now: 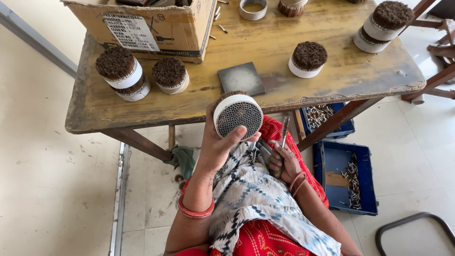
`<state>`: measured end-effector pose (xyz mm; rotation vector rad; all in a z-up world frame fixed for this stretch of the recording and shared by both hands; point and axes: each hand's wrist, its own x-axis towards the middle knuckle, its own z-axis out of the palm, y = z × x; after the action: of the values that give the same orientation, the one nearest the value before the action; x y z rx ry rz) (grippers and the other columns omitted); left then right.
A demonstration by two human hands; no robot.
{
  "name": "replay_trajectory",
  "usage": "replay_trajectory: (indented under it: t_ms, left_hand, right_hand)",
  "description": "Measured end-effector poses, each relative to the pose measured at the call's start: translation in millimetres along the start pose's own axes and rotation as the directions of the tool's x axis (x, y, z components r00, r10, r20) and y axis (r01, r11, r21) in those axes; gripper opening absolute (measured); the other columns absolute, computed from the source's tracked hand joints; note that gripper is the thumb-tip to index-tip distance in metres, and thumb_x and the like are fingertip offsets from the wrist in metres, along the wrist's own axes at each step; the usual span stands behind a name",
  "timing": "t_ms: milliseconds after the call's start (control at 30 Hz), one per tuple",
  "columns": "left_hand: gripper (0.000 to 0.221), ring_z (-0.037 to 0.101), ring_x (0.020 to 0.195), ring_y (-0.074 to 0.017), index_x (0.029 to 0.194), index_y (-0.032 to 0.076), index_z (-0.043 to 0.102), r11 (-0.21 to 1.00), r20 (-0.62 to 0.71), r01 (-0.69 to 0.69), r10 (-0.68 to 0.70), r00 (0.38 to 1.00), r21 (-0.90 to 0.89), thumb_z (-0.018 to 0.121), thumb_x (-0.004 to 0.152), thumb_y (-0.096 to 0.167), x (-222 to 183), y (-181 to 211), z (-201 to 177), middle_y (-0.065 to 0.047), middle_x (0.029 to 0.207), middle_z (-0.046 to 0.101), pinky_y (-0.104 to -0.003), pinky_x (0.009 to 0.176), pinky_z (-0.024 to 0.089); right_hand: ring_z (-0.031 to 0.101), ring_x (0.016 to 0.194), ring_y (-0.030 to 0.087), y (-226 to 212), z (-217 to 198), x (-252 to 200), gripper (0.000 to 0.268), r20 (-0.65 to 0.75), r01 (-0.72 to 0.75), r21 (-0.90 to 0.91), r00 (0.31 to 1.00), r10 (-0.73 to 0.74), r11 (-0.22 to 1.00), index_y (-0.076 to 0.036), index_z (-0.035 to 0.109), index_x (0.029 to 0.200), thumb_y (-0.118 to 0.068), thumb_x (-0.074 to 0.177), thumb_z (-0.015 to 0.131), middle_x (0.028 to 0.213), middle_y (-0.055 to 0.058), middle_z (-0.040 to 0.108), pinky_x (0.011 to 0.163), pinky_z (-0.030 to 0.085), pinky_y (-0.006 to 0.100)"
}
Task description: The recorder is combing and prepping the bristles of industrial brush heads at a workbench.
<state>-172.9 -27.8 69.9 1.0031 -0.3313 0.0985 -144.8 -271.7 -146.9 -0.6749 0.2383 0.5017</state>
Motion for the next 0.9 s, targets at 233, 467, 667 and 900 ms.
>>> replay_trajectory:
  t_ms: [233, 467, 667, 900]
  left_hand:
    - [0.064, 0.077, 0.089, -0.0344, 0.147, 0.003, 0.037, 0.988, 0.002, 0.088, -0.088, 0.996, -0.125, 0.067, 0.103, 0.038, -6, -2, -9, -0.021, 0.116, 0.07, -0.049, 0.073, 0.069]
    - [0.062, 0.076, 0.087, -0.0299, 0.141, 0.005, 0.039, 0.994, -0.064, 0.099, -0.101, 0.993, -0.034, 0.075, 0.094, 0.023, -2, 6, -9, -0.017, 0.118, 0.069, -0.045, 0.065, 0.069]
    - [0.059, 0.075, 0.088, -0.0243, 0.138, 0.006, 0.042, 0.994, -0.135, 0.103, -0.099, 0.986, 0.024, 0.076, 0.092, 0.021, 0, -7, -24, -0.013, 0.118, 0.068, -0.04, 0.063, 0.069]
    - [0.047, 0.065, 0.11, -0.0158, 0.138, 0.002, 0.055, 0.964, -0.235, 0.066, -0.004, 0.972, 0.258, 0.064, 0.106, 0.036, -10, -25, -61, -0.009, 0.121, 0.068, -0.031, 0.095, 0.055]
  right_hand:
    - [0.038, 0.051, 0.006, 2, 0, 1, 0.026, -0.019, -0.011, -0.017, 1.0, 0.01, 1.0, -0.008, 0.062, 0.122, -0.025, 0.103, 0.059, 0.068, -0.004, 0.041, 0.044, 0.034, 0.023]
    - [0.04, 0.05, 0.007, -18, 32, -31, 0.03, 0.072, 0.048, -0.172, 0.997, -0.036, 0.984, -0.005, 0.063, 0.123, -0.027, 0.104, 0.056, 0.069, -0.002, 0.044, 0.044, 0.037, 0.025]
    - [0.044, 0.054, 0.006, -107, 118, -57, 0.036, 0.077, 0.197, -0.851, 0.964, -0.255, 0.487, -0.008, 0.069, 0.131, -0.029, 0.102, 0.06, 0.069, -0.004, 0.052, 0.046, 0.036, 0.026]
    - [0.067, 0.089, 0.043, -189, 159, 24, 0.044, 0.546, 0.238, -0.765, 0.732, -0.406, -0.599, -0.004, 0.065, 0.133, -0.03, 0.097, 0.071, 0.106, 0.02, 0.07, 0.073, 0.052, 0.053]
